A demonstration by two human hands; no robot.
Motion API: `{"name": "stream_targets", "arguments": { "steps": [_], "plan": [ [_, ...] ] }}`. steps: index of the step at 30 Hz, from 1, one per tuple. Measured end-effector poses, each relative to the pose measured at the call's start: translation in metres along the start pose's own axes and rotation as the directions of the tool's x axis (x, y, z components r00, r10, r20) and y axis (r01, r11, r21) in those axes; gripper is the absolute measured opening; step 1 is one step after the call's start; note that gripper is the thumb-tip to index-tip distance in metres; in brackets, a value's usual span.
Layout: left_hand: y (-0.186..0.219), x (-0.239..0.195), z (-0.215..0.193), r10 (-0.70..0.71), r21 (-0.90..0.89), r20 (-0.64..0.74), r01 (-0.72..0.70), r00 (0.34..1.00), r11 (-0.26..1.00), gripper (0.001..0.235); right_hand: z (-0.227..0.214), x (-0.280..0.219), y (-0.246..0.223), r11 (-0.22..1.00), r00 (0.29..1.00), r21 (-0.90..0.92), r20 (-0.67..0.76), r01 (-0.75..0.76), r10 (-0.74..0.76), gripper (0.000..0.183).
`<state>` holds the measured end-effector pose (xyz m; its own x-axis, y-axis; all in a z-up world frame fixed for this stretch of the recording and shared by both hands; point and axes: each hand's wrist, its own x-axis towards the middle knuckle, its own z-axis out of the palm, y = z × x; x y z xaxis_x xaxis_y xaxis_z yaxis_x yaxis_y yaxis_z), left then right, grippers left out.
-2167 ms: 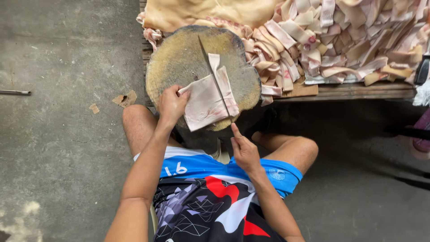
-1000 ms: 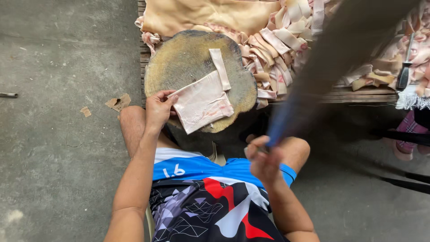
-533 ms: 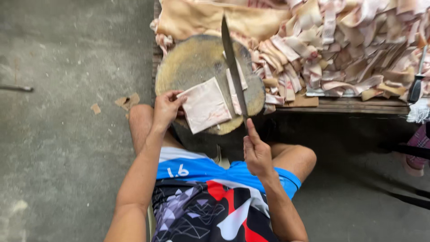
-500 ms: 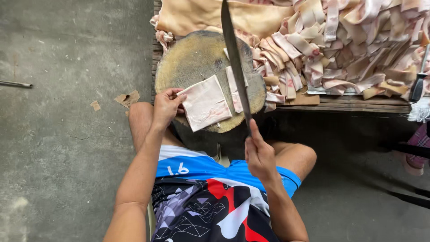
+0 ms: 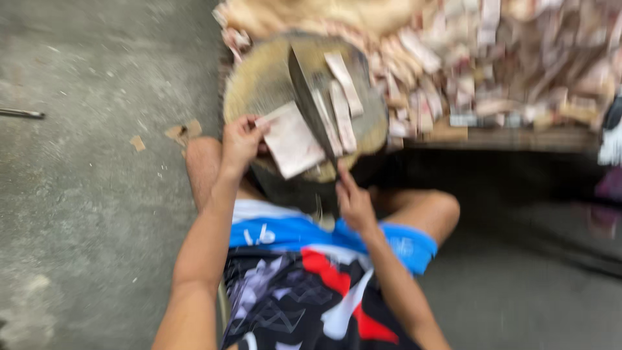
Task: The person sits on the floor and uses a large knife to cut sheets of pork skin on a round wooden cutting board. They repeatedly slice the skin into strips, then into smaller pieces, and transfer the cut pieces to a pile on a nearby table.
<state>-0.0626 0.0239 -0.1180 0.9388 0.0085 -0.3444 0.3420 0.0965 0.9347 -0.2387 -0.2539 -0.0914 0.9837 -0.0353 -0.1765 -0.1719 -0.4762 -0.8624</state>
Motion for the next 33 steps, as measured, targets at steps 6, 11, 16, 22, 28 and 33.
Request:
{"name": "stream_targets", "arguments": {
  "steps": [6,11,16,22,28,33],
  "plan": [
    [0.005,-0.005,0.021,-0.039,-0.033,-0.018,0.039,0.999,0.999,0.018,-0.023,0.013,-0.043,0.963,0.963,-0.073,-0.056,0.259,-0.263,0.055],
    [0.013,-0.002,0.019,-0.011,-0.002,-0.078,0.01,0.997,1.0,0.022,-0.056,-0.016,-0.084,0.89,0.949,0.347,-0.007,0.297,-0.314,0.056],
    [0.013,0.001,0.018,-0.065,-0.055,-0.13,0.059,0.989,0.997,0.025,-0.056,-0.026,-0.07,0.802,0.83,0.215,-0.114,0.558,-0.547,0.048],
    [-0.002,0.004,0.018,-0.032,-0.079,-0.13,0.022,0.991,0.997,0.021,0.014,0.002,-0.004,0.88,0.945,-0.354,0.044,0.317,-0.323,0.053],
    [0.015,0.01,0.018,0.14,0.029,-0.132,-0.137,0.981,0.99,0.018,-0.021,0.005,-0.043,1.0,0.995,0.0,0.096,0.018,-0.018,0.057],
    [0.055,-0.039,-0.001,0.08,0.147,-0.313,-0.035,0.946,0.988,0.02,-0.06,-0.028,-0.078,0.798,0.872,0.365,-0.103,0.48,-0.478,0.06]
  ]
}}
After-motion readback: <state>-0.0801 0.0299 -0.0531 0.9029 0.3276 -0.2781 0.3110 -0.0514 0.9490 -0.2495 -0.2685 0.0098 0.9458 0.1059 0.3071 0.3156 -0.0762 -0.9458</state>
